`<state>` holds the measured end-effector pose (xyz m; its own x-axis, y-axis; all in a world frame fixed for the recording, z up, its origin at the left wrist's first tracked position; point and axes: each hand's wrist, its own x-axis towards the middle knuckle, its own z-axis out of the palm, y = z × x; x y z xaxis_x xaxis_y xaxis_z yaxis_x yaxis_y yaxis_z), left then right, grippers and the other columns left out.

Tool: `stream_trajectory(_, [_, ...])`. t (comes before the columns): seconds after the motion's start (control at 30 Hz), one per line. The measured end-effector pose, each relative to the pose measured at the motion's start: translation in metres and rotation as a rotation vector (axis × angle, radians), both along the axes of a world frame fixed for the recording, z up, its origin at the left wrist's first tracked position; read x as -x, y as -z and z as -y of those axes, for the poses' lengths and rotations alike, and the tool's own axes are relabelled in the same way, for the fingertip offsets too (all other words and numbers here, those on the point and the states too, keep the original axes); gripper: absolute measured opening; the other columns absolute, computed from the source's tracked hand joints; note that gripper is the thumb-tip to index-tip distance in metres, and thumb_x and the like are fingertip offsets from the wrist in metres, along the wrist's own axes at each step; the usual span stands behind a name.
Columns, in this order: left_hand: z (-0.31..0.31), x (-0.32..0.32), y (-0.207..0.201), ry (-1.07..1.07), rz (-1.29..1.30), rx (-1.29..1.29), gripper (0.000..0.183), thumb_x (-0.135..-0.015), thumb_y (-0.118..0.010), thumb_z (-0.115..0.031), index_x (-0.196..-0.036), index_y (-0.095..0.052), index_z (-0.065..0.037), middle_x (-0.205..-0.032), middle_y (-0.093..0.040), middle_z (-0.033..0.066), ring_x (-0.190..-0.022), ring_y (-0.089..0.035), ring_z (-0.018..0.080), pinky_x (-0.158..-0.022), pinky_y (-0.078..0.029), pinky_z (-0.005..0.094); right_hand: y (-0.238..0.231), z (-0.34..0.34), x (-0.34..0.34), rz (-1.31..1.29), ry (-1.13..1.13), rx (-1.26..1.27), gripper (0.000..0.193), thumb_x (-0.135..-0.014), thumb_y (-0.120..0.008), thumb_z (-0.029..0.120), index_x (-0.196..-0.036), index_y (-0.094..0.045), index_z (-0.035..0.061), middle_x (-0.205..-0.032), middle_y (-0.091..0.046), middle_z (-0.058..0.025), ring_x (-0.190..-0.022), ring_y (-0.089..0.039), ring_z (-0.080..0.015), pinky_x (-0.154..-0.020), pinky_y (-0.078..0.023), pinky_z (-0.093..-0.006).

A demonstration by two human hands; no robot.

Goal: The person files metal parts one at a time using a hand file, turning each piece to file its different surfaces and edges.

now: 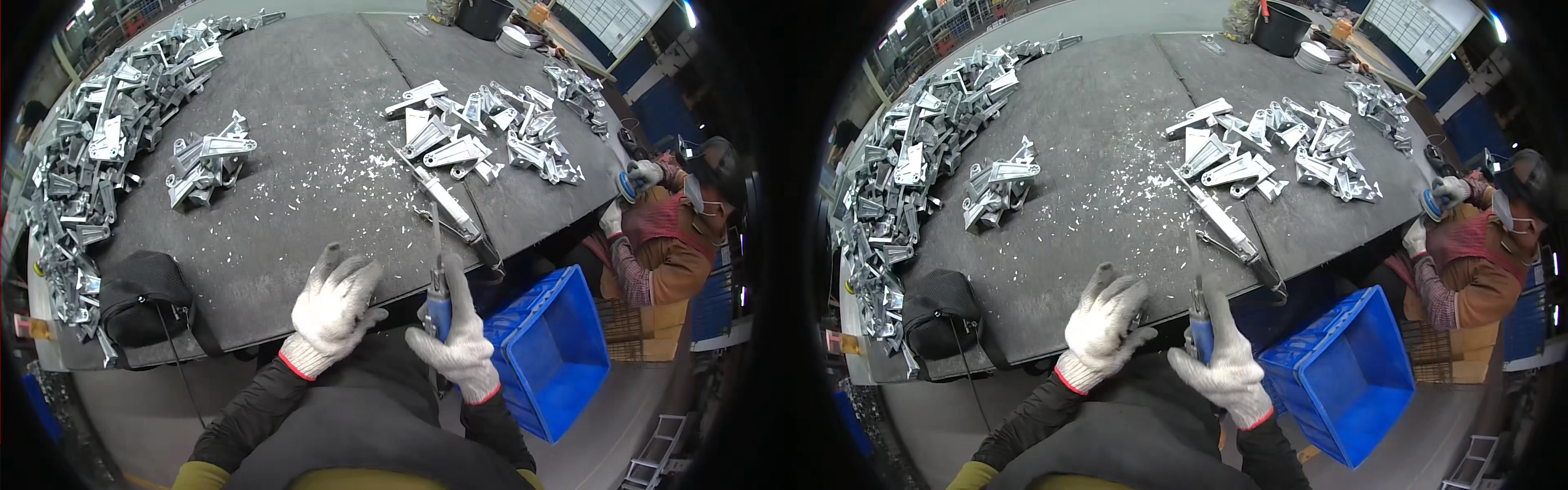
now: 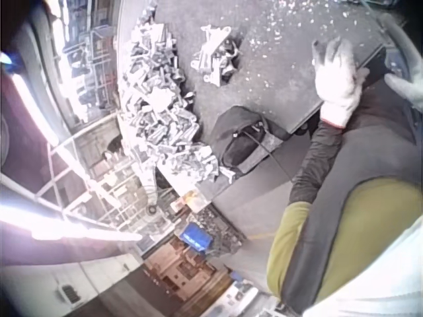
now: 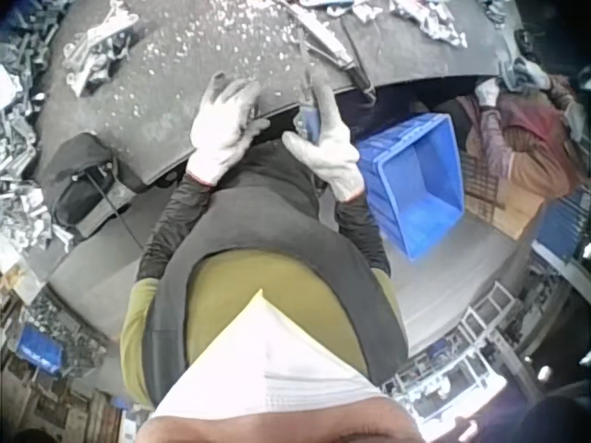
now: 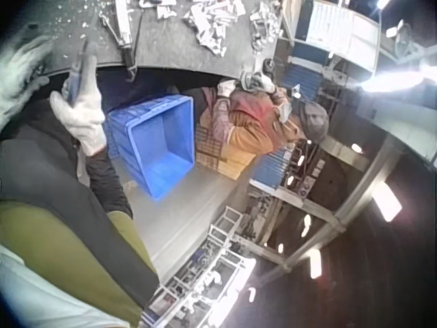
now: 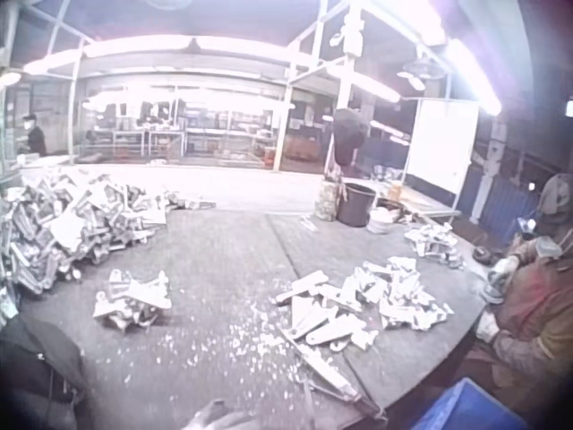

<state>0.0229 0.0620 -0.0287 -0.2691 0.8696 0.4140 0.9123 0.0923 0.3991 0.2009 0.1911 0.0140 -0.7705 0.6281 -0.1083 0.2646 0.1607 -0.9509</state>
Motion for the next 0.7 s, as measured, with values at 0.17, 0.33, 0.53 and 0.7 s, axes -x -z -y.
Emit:
stream_trajectory(0.17, [0.018,-0.002,0.002,0.031,1.294,-0.400,0.089,-0.071,-0.094,-0.014,-0.147,-0.051,0.003,-0.126,-0.068,0.0120,-0.116,-0.064,0.0200,-0.102,-0.050,0.0333,-0.011,0.016,-0.029,-0.051,-0.035,-0.069,0.108,-0.078,-0.082,0.003,-0.166,-0.019,0.0096,-0.119,-0.061,-0.0070,-0.087,-0.056,-0.0099,-0.075,-0.053,-0.0264])
stream_trajectory(0.33, [0.020,0.014,0.028,0.249,1.390,-0.518,0.083,-0.075,-0.092,-0.009,-0.147,-0.052,0.004,-0.125,-0.069,0.0082,-0.106,-0.062,0.0108,-0.093,-0.051,0.0270,-0.009,0.017,-0.023,-0.052,-0.119,-0.105,0.117,-0.070,-0.086,0.003,-0.166,-0.019,0.0089,-0.117,-0.062,-0.0070,-0.085,-0.056,-0.0105,-0.070,-0.051,-0.0267])
stream_trajectory(0.53, [0.016,0.012,0.008,0.029,1.065,-0.321,0.034,-0.078,-0.086,0.000,-0.110,-0.074,-0.001,-0.100,-0.076,0.0086,-0.083,-0.071,0.0153,-0.077,-0.056,0.0270,-0.019,0.016,-0.008,0.005,-0.391,-0.282,0.086,-0.082,-0.079,0.004,-0.158,-0.040,0.0104,-0.112,-0.071,-0.0149,-0.083,-0.071,-0.0222,-0.072,-0.058,-0.0319])
stream_trajectory(0.7, [0.015,0.019,0.004,-0.028,0.841,-0.130,0.026,-0.079,-0.083,-0.002,-0.104,-0.075,-0.006,-0.097,-0.076,0.0089,-0.086,-0.074,0.0219,-0.076,-0.059,0.0327,-0.038,0.017,-0.002,0.336,-0.501,-0.323,0.075,-0.079,-0.080,0.005,-0.148,-0.051,0.0030,-0.117,-0.073,-0.0170,-0.092,-0.075,-0.0259,-0.078,-0.059,-0.0331])
